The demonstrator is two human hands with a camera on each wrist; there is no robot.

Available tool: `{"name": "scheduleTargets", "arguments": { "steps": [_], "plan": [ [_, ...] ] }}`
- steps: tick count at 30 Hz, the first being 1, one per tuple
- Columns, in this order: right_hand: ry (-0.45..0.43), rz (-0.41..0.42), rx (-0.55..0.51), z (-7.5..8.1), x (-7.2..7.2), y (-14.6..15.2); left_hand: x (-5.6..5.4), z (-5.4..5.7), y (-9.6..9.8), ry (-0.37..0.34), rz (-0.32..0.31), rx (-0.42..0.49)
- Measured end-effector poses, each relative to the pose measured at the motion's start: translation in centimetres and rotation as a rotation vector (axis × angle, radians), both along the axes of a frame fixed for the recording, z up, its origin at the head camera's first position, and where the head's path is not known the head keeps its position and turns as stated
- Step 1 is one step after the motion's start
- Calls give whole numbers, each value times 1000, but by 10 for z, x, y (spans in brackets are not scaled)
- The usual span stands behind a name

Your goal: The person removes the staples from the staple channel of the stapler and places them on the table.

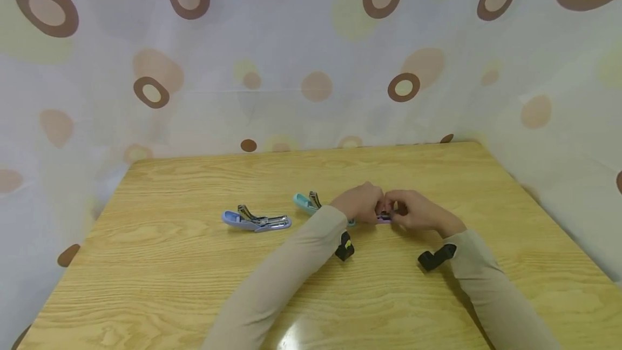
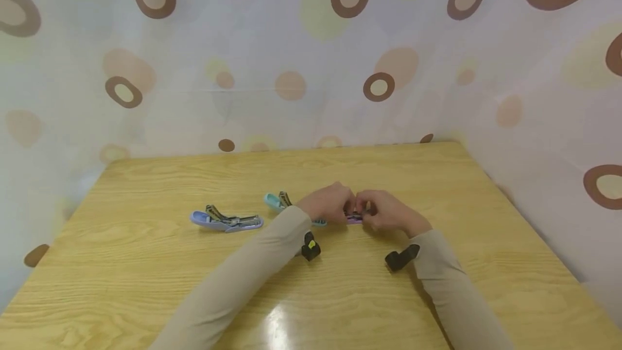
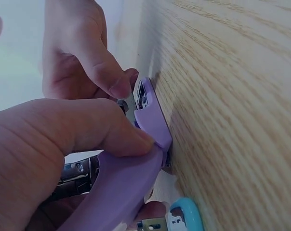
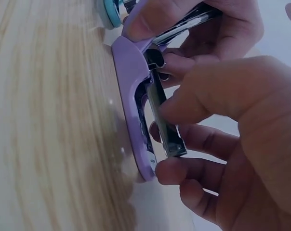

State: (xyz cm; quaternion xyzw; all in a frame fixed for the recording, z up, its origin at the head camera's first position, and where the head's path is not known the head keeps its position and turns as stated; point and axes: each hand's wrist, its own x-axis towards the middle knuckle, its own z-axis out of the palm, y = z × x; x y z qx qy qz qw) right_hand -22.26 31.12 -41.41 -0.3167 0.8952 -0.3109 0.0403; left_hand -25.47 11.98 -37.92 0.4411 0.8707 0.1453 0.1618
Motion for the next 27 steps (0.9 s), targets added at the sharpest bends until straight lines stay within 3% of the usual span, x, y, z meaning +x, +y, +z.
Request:
{"name": "scheduleTargets", "arguments": {
  "steps": [12,19,27],
  "plan": [
    [-72,-59,-70,6,-4,8,-3,-1,-6,-1,21,12],
    [-46,-85,-60,8,-4,8,-2,3,-7,-8,29,6],
    [57,-89,-119,14,-2,7,-1,2,-7,25,12,-25]
  ]
}}
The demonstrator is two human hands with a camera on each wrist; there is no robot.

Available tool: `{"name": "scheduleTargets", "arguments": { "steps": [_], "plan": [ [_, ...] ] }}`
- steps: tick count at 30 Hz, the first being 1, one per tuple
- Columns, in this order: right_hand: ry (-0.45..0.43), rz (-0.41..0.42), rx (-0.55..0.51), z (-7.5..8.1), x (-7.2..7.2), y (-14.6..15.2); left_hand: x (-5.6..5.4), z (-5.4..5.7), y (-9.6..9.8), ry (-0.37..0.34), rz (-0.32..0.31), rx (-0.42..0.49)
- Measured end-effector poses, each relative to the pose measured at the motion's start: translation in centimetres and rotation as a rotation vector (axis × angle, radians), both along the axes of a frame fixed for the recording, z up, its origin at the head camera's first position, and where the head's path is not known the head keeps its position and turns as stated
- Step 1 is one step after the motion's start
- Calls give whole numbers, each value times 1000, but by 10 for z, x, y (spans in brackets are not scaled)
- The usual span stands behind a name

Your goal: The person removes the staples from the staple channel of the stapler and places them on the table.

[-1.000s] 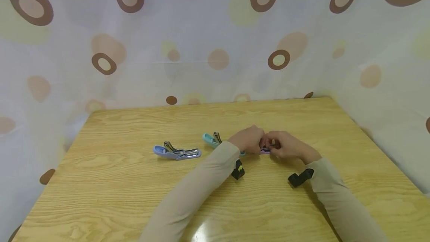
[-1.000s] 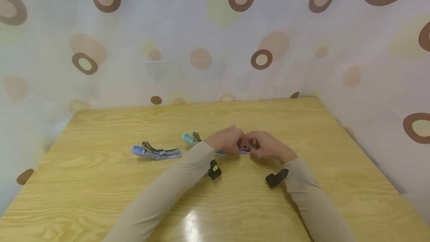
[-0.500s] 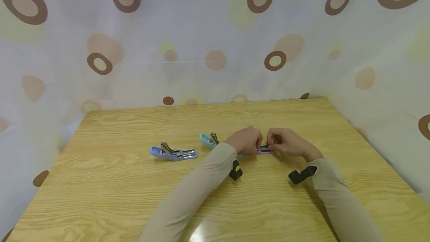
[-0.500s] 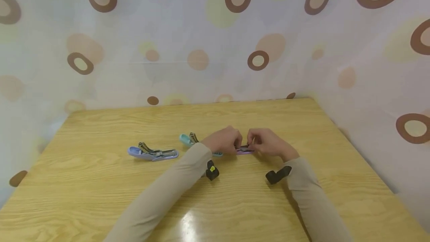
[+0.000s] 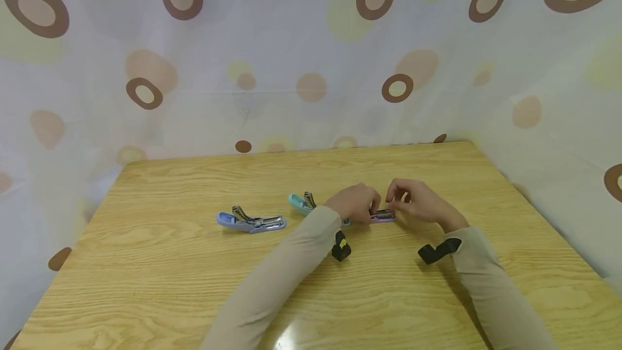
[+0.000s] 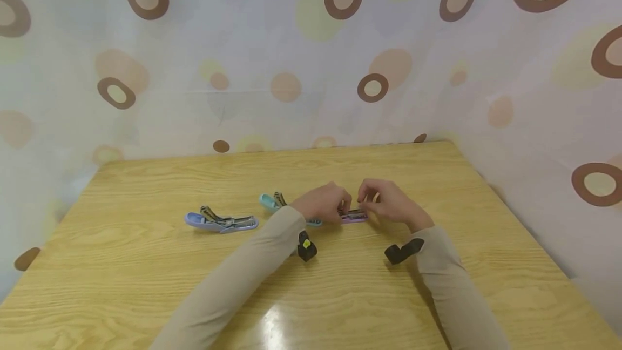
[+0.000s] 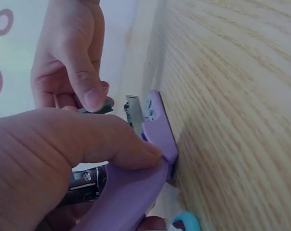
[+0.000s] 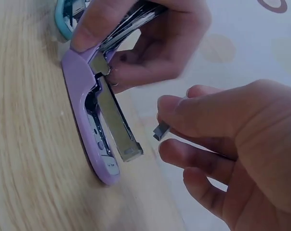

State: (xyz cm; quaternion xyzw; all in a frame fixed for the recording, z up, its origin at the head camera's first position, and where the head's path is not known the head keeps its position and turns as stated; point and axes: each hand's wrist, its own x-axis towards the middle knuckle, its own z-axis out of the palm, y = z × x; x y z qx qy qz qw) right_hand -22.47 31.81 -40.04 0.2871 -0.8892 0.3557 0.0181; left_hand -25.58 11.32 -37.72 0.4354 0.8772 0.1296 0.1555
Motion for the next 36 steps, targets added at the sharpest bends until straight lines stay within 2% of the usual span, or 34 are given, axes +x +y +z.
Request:
{"name": "scheduleTargets", "arguments": {
  "steps": [5,12,16,20,25,29,32,36],
  "plan": [
    [-18,-10,8,7,2,-1,-1,-1,-2,29,-9,-3],
    [-111,13,0,12,2,-4,0,0,-2,90,4,-36],
    [-112,38,0,16,3,-5,0,1,-2,102,20,-55],
    [-105,64,23,20,5,-8,0,-1,-4,104,31,-36],
    [-124,132,25,26,5,-11,-2,-2,-11,111,28,47],
    [-207,198,21,30,6,-15,-1,2,-21,101,19,106],
    [-276,264,29,32,8,-20,2,7,-29,135,2,129],
    [-289,331,99,35,12,-33,9,14,-37,225,-31,145]
  ]
}}
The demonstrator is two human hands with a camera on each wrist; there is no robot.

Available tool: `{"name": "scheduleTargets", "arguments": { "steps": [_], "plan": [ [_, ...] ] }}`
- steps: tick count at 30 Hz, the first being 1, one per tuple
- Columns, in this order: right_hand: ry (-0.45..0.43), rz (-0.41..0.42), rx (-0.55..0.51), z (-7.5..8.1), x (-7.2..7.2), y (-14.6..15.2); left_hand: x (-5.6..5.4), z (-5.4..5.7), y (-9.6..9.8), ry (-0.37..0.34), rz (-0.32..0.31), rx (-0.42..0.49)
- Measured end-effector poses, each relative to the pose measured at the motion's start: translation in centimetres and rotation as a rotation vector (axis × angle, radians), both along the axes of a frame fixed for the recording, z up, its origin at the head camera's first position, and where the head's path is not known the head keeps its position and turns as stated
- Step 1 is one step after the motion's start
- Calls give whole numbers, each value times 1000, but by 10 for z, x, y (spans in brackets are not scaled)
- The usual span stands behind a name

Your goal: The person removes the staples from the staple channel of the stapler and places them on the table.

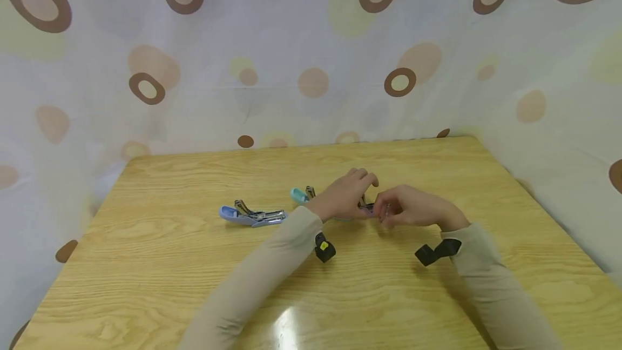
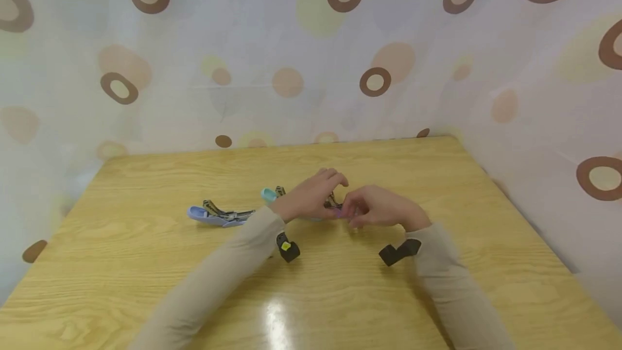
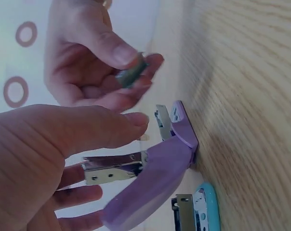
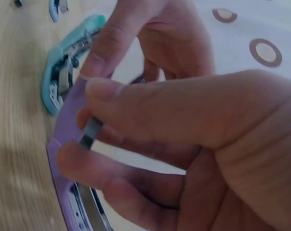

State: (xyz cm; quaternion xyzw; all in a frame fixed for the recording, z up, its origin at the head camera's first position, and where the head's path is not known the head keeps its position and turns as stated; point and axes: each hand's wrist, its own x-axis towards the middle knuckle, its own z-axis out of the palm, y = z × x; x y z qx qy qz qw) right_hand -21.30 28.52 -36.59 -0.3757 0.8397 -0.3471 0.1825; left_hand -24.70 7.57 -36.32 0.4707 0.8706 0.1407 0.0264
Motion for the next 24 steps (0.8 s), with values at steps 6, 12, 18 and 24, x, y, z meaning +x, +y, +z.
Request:
{"name": "scheduleTargets", "arguments": {
  "steps": [6,12,18,24],
  "plan": [
    [71,19,86,-4,6,-21,11,4,-15,82,-37,67],
    [169,-23,96,-17,9,-43,19,7,-36,90,-47,167],
    [196,9,98,-28,12,-66,22,4,-54,113,-34,198],
    [225,11,84,-35,13,-76,25,-4,-73,131,-11,224]
  ]
}}
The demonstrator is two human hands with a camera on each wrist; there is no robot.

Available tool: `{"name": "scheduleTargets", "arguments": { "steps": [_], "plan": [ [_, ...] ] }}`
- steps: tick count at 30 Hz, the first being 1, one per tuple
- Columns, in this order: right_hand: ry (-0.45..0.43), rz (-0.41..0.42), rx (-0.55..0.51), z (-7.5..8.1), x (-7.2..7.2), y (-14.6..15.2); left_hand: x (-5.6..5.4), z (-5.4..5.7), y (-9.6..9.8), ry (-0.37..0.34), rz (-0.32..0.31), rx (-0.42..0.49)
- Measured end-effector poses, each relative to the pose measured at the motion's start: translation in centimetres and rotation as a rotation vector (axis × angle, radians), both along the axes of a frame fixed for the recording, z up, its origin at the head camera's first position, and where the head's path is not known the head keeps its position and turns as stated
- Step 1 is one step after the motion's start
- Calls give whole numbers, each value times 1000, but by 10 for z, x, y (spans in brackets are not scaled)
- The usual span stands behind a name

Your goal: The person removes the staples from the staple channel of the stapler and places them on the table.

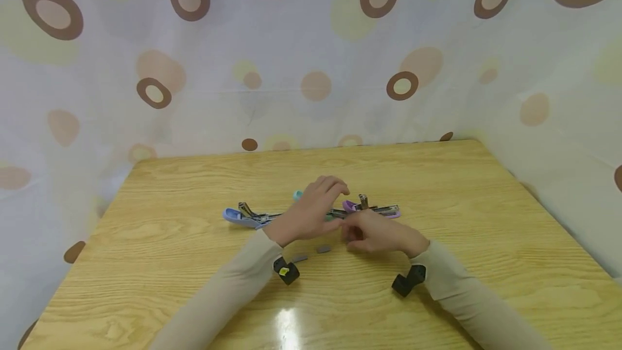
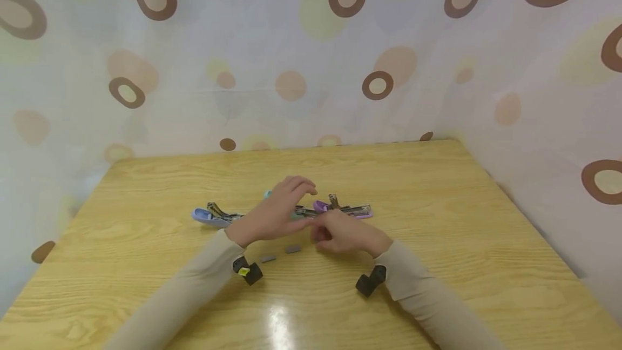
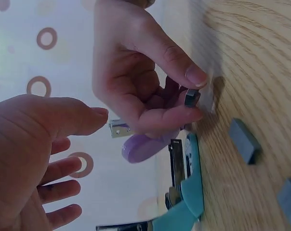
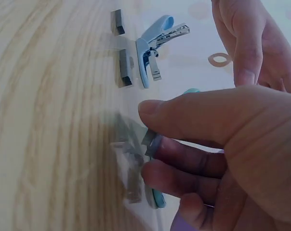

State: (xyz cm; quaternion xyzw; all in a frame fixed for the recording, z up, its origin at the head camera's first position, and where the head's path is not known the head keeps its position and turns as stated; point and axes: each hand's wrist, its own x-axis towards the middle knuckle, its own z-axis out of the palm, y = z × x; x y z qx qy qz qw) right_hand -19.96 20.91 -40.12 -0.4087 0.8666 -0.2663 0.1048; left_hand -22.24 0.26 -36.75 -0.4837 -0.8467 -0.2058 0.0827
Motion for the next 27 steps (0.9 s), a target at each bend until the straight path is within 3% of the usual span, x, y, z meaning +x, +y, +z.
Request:
{"name": "scheduleTargets", "arguments": {
  "steps": [11,17,27],
  "plan": [
    [32,-2,35,-4,-2,-1,7,-7,-42,-27,117,71],
    [21,-5,25,3,-1,7,12,-9,-64,-38,157,103],
    [9,-104,-31,16,10,21,20,-14,-119,-43,265,150]
  ]
}}
